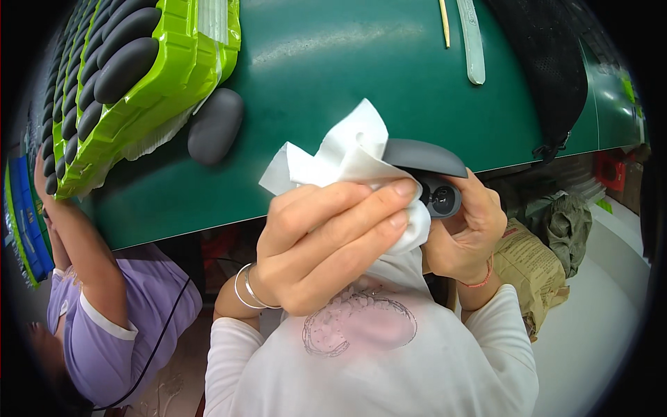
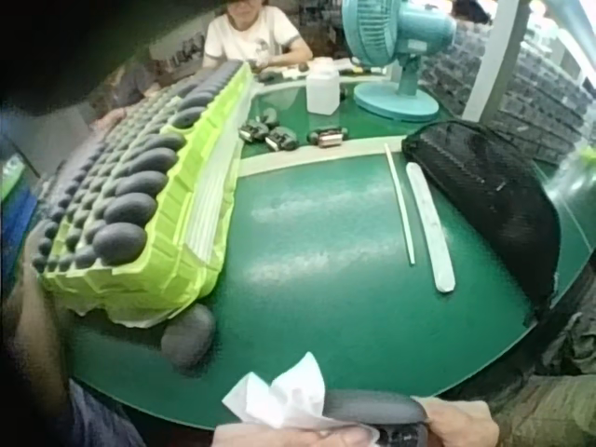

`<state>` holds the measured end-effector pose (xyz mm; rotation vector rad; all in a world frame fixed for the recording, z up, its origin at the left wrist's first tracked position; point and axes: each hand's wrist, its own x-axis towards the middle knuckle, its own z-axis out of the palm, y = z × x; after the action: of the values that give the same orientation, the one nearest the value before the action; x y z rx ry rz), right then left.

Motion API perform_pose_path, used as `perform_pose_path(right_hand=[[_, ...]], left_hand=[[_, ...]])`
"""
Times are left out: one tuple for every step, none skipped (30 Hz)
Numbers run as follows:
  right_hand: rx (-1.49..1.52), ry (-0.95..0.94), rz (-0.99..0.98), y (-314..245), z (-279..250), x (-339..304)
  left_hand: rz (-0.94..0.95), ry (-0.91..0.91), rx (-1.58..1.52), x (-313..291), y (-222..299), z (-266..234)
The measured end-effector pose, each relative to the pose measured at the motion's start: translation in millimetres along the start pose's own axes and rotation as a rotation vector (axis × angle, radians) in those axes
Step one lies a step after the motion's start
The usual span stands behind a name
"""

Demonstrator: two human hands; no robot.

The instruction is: The person wipes the interior of a gray charging case with a white tissue, then closes it and places it into a green tray. They repeat this process with a second case, wiping the interior and exterior before closing and placing it in the tray.

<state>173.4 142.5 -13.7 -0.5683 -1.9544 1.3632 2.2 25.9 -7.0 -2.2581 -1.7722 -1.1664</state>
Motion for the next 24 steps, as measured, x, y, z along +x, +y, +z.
perform_pose_path(right_hand=[[-0.024, -0.017, -0.02, -0.3, -1.3, 1.4], [-0.054, -0.047, -0.05, 0.5, -4.5, 2.5], [-0.08, -0.079, -0.084, 0.7, -5.5, 3.8], [-0.016, -0.054, -0.058, 0.3, -3.3, 3.4], [0.047, -0.029, -0.033, -0.2, 0.3, 2.1], [0.103, 0.003, -0.003, -0.5, 2.5, 0.3], [0.114, 0.011, 0.019, -1.0, 3.5, -0.3], [0.124, 0.02, 0.041, -1.6, 4.2, -0.6], [0.12, 0.018, 0.047, -1.7, 4.1, -0.7], [0.116, 0.016, 0.053, -1.8, 4.1, -1.0], [0.094, 0.009, 0.045, -1.4, 3.1, -1.2], [0.075, -0.003, 0.033, -0.7, 3.0, -0.9], [0.055, -0.015, 0.02, 0.1, 2.5, -0.4], [0.033, -0.028, 0.007, 0.9, 2.3, 0.4], [0.008, -0.043, 0.014, -0.4, 1.3, 0.6], [-0.018, -0.058, 0.019, -1.9, 0.8, 0.8], [-0.044, -0.076, 0.041, -6.0, -0.4, 0.7], [-0.05, -0.082, 0.054, -7.4, -0.8, 0.8], [-0.057, -0.088, 0.066, -8.7, -1.4, 1.4], [-0.043, -0.084, 0.069, -9.1, -1.3, 1.8], [-0.036, -0.071, 0.057, -7.8, -0.8, 1.3], [-0.028, -0.057, 0.044, -6.3, -0.4, 1.0], [-0.024, -0.036, 0.014, -1.7, 0.9, 0.5], [-0.036, -0.033, -0.014, -0.5, 1.2, 1.1]], left_hand=[[-0.047, -0.034, -0.028, 0.2, 4.0, -2.3], [-0.096, -0.067, -0.055, 0.0, 8.2, -4.6], [-0.185, -0.012, -0.081, 3.3, 20.4, 1.2], [-0.196, 0.022, -0.072, 0.8, 21.5, 1.3], [-0.21, 0.056, -0.063, -1.9, 23.3, 2.0], [-0.218, 0.09, -0.062, -4.4, 23.3, 3.9], [-0.151, 0.121, -0.009, -7.9, 10.9, 8.8], [-0.115, 0.095, 0.011, -6.6, 8.9, 5.7], [-0.083, 0.07, 0.036, -4.0, 7.7, 1.7], [-0.049, 0.045, 0.059, -1.5, 6.5, -2.4], [-0.071, 0.09, 0.022, -3.4, 8.1, 3.8], [-0.088, 0.128, 0.004, -3.9, 9.9, 7.7], [-0.105, 0.167, -0.015, -4.3, 11.8, 12.0], [-0.116, 0.199, -0.019, -3.5, 13.5, 15.2], [-0.112, 0.218, -0.022, -5.6, 13.1, 17.3], [-0.107, 0.238, -0.023, -7.8, 12.4, 19.0], [-0.088, 0.245, -0.018, -13.6, 10.2, 21.0], [-0.06, 0.245, -0.006, -15.3, 7.5, 21.0], [-0.031, 0.248, 0.007, -16.8, 4.6, 21.2], [0.005, 0.242, 0.027, -16.6, 0.8, 20.8], [0.005, 0.216, 0.043, -15.3, 0.9, 19.2], [0.007, 0.189, 0.059, -13.2, 0.6, 17.4], [-0.027, 0.141, 0.074, -7.4, 4.8, 10.3], [-0.014, 0.125, 0.073, -6.4, 4.2, 7.9]])
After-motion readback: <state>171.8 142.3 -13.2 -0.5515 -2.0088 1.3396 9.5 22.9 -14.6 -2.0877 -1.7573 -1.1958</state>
